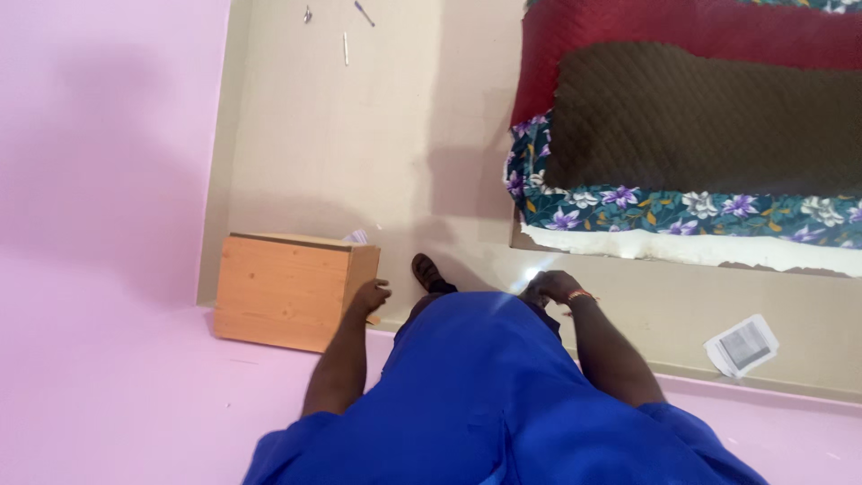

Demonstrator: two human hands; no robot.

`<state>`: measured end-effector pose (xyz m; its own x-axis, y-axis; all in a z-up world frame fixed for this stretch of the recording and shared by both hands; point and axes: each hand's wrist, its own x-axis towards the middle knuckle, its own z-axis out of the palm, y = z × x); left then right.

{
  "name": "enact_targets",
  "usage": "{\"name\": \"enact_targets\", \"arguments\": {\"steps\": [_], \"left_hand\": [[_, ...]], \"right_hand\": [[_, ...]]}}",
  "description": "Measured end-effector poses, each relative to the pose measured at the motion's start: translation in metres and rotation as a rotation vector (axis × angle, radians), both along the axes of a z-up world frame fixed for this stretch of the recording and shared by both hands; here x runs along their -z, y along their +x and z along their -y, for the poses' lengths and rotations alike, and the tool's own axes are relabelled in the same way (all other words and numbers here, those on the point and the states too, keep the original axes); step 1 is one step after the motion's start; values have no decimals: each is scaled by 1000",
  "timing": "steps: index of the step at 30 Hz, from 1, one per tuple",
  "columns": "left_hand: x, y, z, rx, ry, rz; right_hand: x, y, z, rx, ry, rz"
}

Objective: The person folds a piece of dark fabric and places it on a bed, then picks up pens and papers from the floor and places them on a desk next to books and electronic devices.

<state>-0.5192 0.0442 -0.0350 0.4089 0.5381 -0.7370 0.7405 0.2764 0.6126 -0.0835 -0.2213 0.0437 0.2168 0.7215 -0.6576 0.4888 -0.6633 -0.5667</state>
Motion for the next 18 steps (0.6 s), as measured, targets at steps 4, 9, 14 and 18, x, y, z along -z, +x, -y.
{"name": "enact_targets", "arguments": {"steps": [4, 9, 14, 18], "left_hand": [[-27, -23, -52, 51, -5, -102], [-30, -36, -77, 44, -7, -70], [-11, -28, -65, -22, -119, -50], [-18, -9, -69, 30, -153, -106]], "right_hand": [[2, -25, -58, 144, -34, -109], [-8, -30, -96, 249, -55, -146], [-15, -19, -104, 220, -139, -121], [-14, -11, -119, 288, -192, -112]]}}
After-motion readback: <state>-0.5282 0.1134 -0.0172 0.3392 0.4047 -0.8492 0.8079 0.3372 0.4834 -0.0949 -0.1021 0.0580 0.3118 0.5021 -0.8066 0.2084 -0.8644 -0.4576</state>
